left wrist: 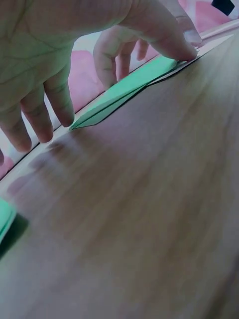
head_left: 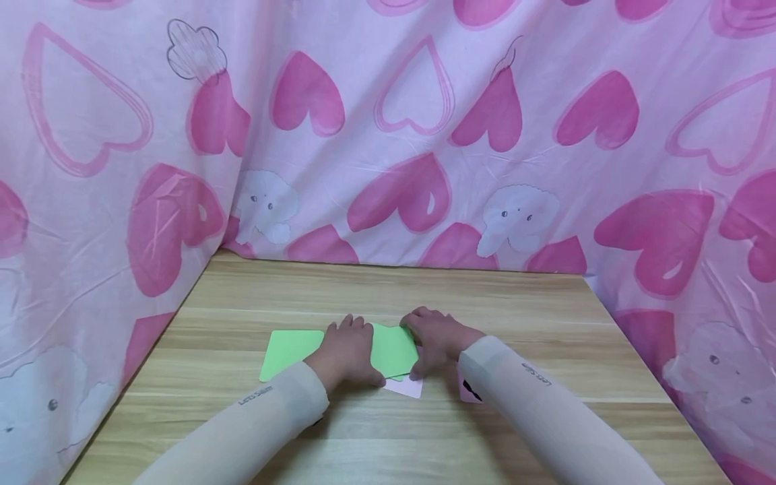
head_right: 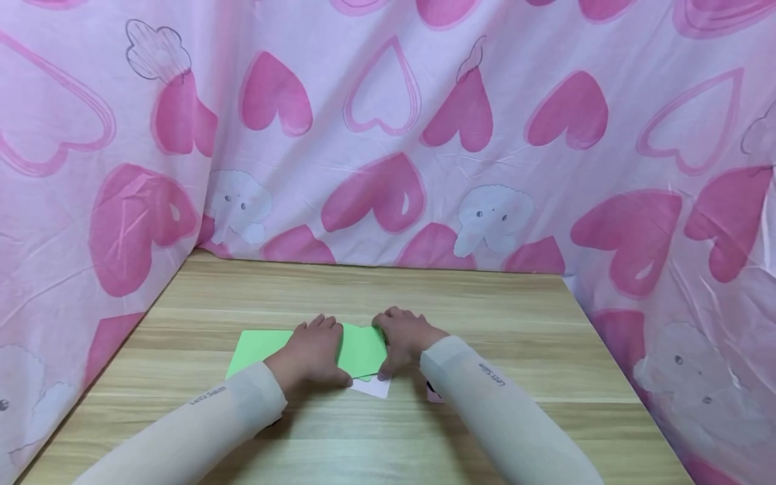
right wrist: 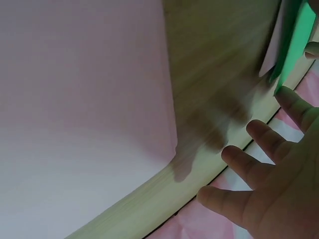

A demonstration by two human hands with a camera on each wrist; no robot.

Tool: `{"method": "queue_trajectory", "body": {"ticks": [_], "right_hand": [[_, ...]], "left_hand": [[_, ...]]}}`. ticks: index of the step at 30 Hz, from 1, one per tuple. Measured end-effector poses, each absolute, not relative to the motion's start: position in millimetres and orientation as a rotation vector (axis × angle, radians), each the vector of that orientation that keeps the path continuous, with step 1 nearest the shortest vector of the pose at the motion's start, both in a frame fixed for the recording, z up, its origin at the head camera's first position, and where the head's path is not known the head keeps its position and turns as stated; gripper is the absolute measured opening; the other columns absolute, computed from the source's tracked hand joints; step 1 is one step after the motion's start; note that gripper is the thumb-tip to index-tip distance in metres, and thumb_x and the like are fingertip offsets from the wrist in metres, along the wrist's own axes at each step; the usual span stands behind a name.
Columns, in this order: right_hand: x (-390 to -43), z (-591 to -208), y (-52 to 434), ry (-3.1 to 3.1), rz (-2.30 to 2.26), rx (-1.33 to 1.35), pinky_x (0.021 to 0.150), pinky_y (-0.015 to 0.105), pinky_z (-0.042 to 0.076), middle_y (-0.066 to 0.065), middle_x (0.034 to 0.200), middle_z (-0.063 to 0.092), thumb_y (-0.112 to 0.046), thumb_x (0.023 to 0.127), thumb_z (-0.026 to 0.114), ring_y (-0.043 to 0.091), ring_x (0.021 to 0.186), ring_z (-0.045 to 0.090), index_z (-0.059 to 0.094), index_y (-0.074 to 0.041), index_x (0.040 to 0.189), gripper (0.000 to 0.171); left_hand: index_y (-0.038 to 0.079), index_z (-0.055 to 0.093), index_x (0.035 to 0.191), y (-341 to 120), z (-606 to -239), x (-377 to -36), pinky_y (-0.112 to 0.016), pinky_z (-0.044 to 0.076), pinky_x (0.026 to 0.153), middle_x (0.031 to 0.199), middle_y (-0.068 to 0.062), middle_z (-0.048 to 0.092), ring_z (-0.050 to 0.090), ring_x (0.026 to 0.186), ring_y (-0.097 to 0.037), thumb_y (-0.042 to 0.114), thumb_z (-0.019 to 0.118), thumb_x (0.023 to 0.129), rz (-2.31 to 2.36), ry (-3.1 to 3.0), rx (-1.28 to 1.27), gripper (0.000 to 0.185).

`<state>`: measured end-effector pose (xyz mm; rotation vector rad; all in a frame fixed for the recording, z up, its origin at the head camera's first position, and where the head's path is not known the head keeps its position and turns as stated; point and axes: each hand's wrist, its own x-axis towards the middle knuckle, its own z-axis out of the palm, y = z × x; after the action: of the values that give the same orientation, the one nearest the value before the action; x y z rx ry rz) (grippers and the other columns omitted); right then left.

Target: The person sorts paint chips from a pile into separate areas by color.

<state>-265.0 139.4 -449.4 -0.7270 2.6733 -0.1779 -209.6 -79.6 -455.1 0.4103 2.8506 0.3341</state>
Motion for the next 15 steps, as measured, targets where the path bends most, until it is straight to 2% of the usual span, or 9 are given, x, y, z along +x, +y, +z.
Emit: {"method": "queue_trajectory", "body": {"ticks": [5,10,15], "right_hand": [[-263,-446,139,2.663,-0.261,-0.713,0.115,0.051,0.044,-0.006,0.146,0.051,-0.049,0.068,0.096,0.019,0.127,0.052,0.052,-0.026,0.147,0.094],[-260,-440,131,2.657,-0.395,-0.721,0.112,0.054,0.045,-0.003,0.142,0.053,-0.040,0.067,0.096,0.019,0.121,0.054,0.053,-0.023,0.146,0.092],[-256,-438,114,2.664,-0.428,-0.750,0.117,0.065,0.038,-0.002,0.142,0.054,-0.044,0.065,0.098,0.019,0.122,0.054,0.052,-0.021,0.147,0.097]], "left_hand": [[-0.001,0.046,0.154,-87,-456,-211,-0.065,0.027,0.125,0.165,-0.020,0.041,0.029,0.157,-0.042,0.062,0.087,0.072,0.392,2.852,0.399,0.111],[-0.001,0.050,0.148,-99,-451,-213,-0.066,0.030,0.123,0.163,-0.020,0.043,0.031,0.156,-0.042,0.059,0.090,0.069,0.445,2.869,0.415,0.108],[0.001,0.055,0.141,-120,-444,-214,-0.067,0.033,0.121,0.159,-0.019,0.048,0.037,0.153,-0.042,0.057,0.092,0.067,0.442,2.881,0.434,0.100]]}}
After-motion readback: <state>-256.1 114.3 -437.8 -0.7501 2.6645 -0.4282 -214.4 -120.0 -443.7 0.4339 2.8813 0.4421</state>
